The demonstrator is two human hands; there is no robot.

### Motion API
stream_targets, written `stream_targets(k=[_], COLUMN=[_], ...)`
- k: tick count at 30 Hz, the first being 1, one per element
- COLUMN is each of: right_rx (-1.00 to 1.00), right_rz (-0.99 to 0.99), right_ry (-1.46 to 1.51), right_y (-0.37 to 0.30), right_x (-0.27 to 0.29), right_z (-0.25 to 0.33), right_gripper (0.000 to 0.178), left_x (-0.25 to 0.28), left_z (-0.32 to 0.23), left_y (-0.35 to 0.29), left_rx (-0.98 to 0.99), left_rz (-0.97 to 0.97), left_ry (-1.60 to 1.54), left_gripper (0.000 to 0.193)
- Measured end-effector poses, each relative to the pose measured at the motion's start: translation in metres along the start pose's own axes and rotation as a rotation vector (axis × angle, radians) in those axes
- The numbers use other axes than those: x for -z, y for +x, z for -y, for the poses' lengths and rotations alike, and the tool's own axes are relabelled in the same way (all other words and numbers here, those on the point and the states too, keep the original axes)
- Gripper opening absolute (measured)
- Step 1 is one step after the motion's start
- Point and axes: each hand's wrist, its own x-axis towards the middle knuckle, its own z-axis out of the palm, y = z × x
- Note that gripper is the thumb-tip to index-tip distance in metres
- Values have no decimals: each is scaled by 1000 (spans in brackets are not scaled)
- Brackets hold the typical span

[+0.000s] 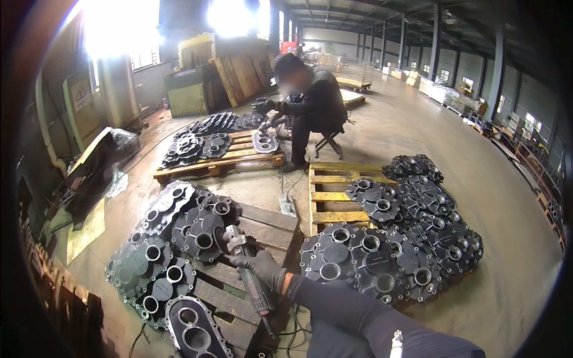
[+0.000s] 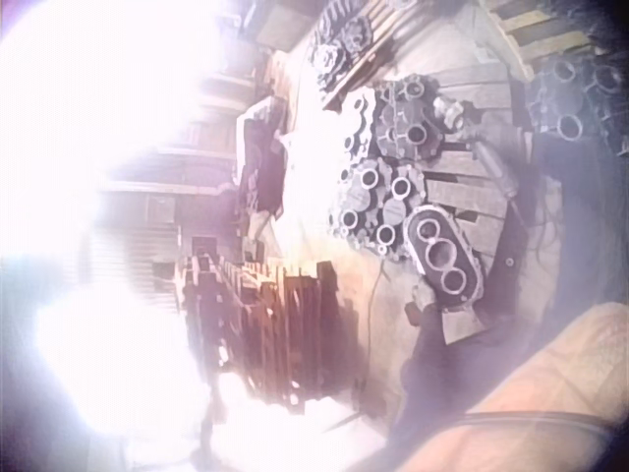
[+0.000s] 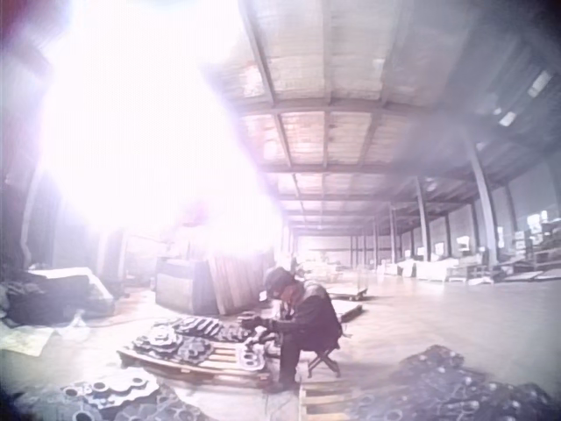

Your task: The person sits on the floor and uses a handheld angle grinder to smooth the surfaces of metal engine parts. They handle multiple parts one at a time, repositioning them on a wooden pallet and grinding different areas before moving to the next part.

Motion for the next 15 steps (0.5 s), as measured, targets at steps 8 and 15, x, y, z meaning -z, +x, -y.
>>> stream_targets(k=[8, 15], right_rx=[-24, -29], right_rz=[45, 59], right_ry=[-17, -43], right_y=[-9, 2], right_x=[3, 23], right_z=[13, 1], right_gripper=[38, 33], left_x=[29, 17], left_z=[-66, -149], left_y=[-11, 43], left_rx=[157, -216], left_rz=[-138, -187], left_ry=[-184, 39], left_gripper=[64, 41])
